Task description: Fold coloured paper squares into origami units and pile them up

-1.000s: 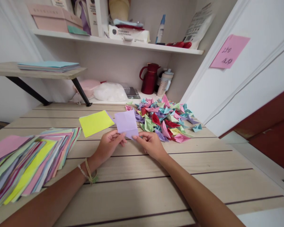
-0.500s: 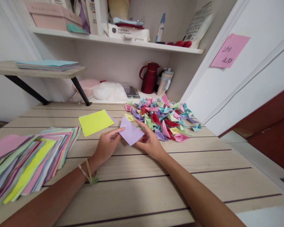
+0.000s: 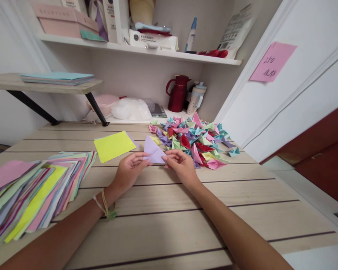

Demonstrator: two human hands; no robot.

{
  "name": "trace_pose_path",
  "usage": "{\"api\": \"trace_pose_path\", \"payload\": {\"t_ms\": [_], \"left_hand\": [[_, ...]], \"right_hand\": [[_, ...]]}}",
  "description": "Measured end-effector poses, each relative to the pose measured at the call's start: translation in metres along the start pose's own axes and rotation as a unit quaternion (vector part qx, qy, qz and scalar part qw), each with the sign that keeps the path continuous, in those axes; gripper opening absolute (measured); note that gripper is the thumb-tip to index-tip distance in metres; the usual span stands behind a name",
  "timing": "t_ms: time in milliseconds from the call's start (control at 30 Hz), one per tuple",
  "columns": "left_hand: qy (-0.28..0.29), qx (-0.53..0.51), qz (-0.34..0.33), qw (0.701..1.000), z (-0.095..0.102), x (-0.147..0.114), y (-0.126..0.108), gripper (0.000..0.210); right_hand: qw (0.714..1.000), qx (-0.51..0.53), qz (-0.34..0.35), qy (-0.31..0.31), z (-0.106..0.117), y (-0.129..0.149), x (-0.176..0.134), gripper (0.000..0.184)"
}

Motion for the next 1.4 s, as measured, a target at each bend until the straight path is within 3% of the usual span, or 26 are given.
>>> {"api": "trace_pose_path", "payload": {"t_ms": [67,133,200,300,533,700,933,1400], "left_hand": [[0.01,-0.028,0.006,1.0,-0.001,0.0,-0.001,0.04],[0.017,-0.047,0.019,0.999,0.0,0.002,0.0,0.046],[0.031,-0.052,0.029,0.998,0.001,0.003,0.001,0.037],[0.052,-0.036,0.031,0.998,0.002,0.005,0.003,0.021],[0.089,-0.02,0.034,0.995,0.002,0.005,0.004,0.019],[0.134,-0.032,0.027,0.99,0.003,0.005,0.005,0.021],[0.137,-0.051,0.016,0.989,0.007,0.006,0.007,0.018],[0.137,-0.053,0.017,0.989,0.006,0.007,0.008,0.019]], "right_hand": [[1.0,0.005,-0.001,0.008,0.0,0.0,0.0,0.039],[0.999,-0.021,-0.007,0.024,0.0,0.0,-0.001,0.035],[0.998,-0.055,-0.013,0.034,0.0,0.001,-0.001,0.024],[0.996,-0.076,-0.019,0.045,-0.001,0.003,-0.001,0.024],[0.997,-0.047,-0.03,0.054,-0.002,0.005,-0.002,0.022],[0.998,0.022,-0.05,0.04,-0.004,0.005,-0.002,0.021],[0.982,0.151,-0.081,0.08,-0.008,-0.004,-0.003,0.023],[0.961,0.223,-0.124,0.104,-0.008,-0.003,-0.005,0.02]]}}
Point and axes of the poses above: each hand's wrist, its own x-axis towards the middle knuckle, its own z-axis out of the back of the hand, y = z × x, the point moved 1 cm from there along x, towards the middle knuckle, and after that the axes turned 13 degrees about y, right-handed, at the moved point
